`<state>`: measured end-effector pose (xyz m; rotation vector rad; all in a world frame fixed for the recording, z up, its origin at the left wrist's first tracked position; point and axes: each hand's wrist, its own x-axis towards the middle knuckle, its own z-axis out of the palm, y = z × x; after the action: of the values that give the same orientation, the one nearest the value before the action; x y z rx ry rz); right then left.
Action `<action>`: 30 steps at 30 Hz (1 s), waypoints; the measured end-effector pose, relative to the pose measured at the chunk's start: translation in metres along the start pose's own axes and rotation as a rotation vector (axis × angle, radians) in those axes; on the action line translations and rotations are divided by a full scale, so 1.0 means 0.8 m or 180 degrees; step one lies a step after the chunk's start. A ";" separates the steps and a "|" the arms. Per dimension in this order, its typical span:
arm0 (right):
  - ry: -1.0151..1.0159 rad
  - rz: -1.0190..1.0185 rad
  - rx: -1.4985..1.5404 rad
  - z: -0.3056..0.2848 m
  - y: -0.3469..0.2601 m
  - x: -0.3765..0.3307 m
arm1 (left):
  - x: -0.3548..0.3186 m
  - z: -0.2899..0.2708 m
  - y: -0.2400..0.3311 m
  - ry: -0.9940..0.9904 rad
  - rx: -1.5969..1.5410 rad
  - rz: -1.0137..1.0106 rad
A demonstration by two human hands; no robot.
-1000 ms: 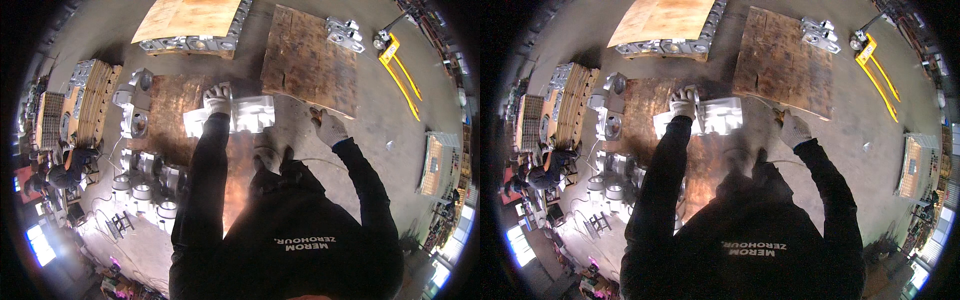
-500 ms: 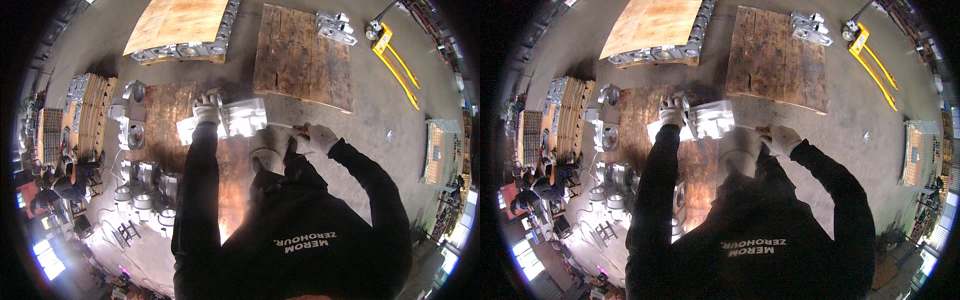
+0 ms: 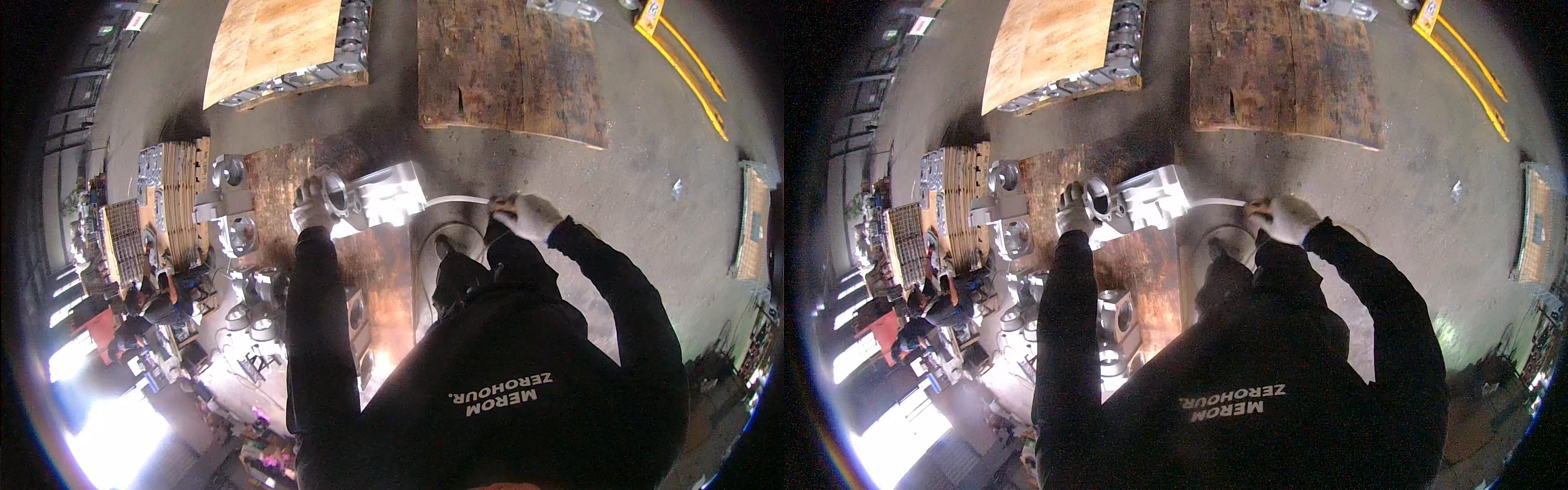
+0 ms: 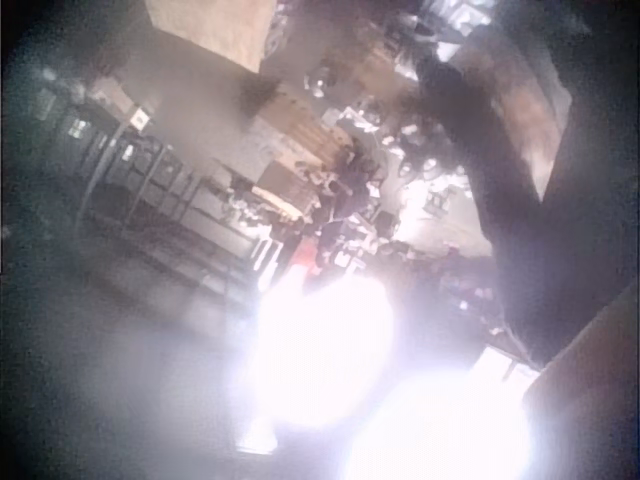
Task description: The person cleans several silver metal parts on a wooden pallet using a handheld spray tool. They pick up each part, spray it thoroughly, and place it back down, repeating the process for multiple items.
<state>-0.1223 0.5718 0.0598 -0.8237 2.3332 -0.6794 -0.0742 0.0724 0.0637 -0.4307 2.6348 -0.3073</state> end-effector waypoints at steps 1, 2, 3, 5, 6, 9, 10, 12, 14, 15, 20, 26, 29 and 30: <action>0.0282 0.0503 0.0579 0.002 0.026 0.003 | 0.002 -0.002 0.005 0.0017 0.0009 -0.0016; 0.0669 0.0962 0.1210 0.006 0.051 0.005 | 0.004 -0.004 0.008 0.0032 0.0018 -0.0030; 0.0630 0.1702 0.2249 -0.039 0.021 0.011 | -0.008 0.000 -0.002 0.0015 0.0040 -0.0134; 0.0516 0.1705 0.2417 -0.013 0.056 0.006 | 0.002 -0.002 0.002 -0.0080 -0.0049 -0.0139; 0.0368 0.1518 0.2349 0.020 0.075 0.000 | 0.008 -0.009 0.013 -0.0235 0.0010 -0.0160; 0.0156 0.1349 0.2667 0.068 0.101 0.002 | 0.008 -0.012 0.017 -0.0332 0.0155 -0.0326; -0.0036 0.1888 0.3279 0.046 0.091 0.006 | 0.004 -0.010 0.014 -0.0316 0.0184 -0.0397; -0.0304 0.2402 0.3866 0.045 0.083 0.010 | 0.006 -0.010 0.012 -0.0401 0.0184 -0.0413; -0.0454 0.2338 0.3716 0.057 0.076 0.007 | 0.010 -0.011 0.015 -0.0533 0.0210 -0.0447; -0.0517 0.2289 0.3636 0.056 0.073 0.009 | 0.012 -0.007 0.013 -0.0427 0.0189 -0.0413; -0.0459 0.2234 0.3564 0.085 0.077 0.024 | 0.014 0.010 0.004 -0.0288 0.0236 -0.0341; -0.0769 0.2312 0.4070 0.070 0.079 0.035 | 0.025 0.028 -0.008 -0.0085 0.0316 -0.0177; -0.0536 0.2309 0.3486 0.070 0.063 0.036 | 0.021 0.043 -0.018 0.0047 0.0317 -0.0109; -0.0555 0.2397 0.3634 0.072 0.071 0.028 | 0.022 0.009 0.014 -0.0392 0.0063 -0.0239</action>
<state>-0.1215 0.5800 -0.0232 0.4623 1.4817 -1.2642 -0.0887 0.0758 0.0474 -0.5257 2.4980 -0.3199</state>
